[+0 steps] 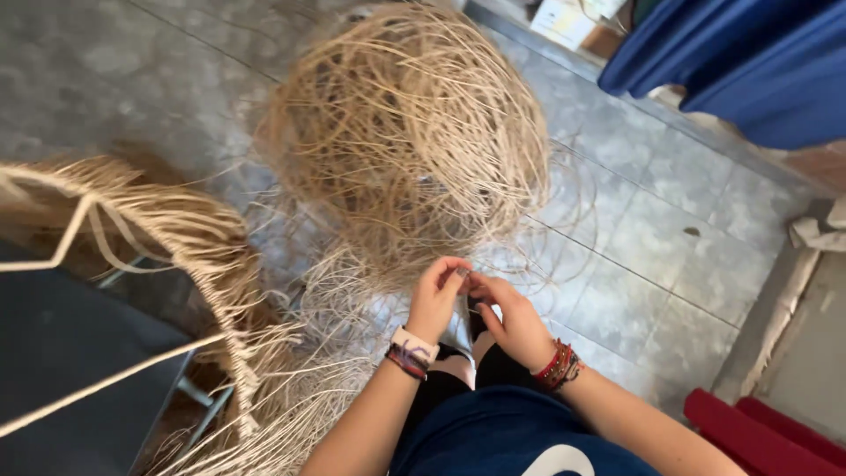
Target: Weaving dried straw strands onto a circular furniture frame to create a decorative fringe
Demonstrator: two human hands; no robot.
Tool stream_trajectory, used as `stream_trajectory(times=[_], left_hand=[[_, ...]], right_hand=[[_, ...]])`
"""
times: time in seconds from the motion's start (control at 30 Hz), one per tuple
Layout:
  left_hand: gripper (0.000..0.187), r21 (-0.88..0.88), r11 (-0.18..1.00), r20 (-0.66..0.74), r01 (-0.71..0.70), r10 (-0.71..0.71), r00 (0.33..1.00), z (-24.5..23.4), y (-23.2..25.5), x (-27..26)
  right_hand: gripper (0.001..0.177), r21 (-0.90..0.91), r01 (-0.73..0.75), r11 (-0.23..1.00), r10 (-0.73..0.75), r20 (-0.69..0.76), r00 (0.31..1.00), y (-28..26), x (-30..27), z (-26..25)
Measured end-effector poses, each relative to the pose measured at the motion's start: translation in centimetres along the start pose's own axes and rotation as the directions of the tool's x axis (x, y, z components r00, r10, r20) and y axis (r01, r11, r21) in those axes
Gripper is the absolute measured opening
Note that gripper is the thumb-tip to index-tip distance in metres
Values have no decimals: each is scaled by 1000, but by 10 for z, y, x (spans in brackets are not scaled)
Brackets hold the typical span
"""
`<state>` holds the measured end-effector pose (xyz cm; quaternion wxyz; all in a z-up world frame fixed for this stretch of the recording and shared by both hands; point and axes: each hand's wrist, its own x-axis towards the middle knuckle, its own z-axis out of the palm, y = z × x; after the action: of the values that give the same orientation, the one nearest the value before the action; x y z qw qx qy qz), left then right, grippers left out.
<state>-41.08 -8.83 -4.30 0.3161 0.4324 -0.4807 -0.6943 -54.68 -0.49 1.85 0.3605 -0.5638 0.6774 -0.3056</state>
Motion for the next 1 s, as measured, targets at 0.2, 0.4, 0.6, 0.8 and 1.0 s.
stream_trajectory(times=[0.2, 0.4, 0.6, 0.8, 1.0], left_hand=[[18, -129, 985, -54, 118, -126, 991, 48, -96, 99], [32, -244, 934, -180, 260, -307, 935, 35, -255, 201], [73, -94, 849, -307, 519, -521, 796, -31, -381, 268], [23, -49, 923, -263, 382, -381, 886, -15, -397, 254], [10, 272, 954, 59, -129, 118, 991, 59, -197, 142]], right_hand=[[48, 290, -85, 953, 104, -53, 993, 98, 49, -29], [51, 432, -230, 872, 275, -43, 960, 187, 92, -25], [51, 556, -205, 805, 293, -72, 953, 298, 123, 35], [52, 801, -354, 483, 554, 33, 832, 361, 154, 73], [25, 969, -244, -34, 662, 205, 721, 311, 141, 29]])
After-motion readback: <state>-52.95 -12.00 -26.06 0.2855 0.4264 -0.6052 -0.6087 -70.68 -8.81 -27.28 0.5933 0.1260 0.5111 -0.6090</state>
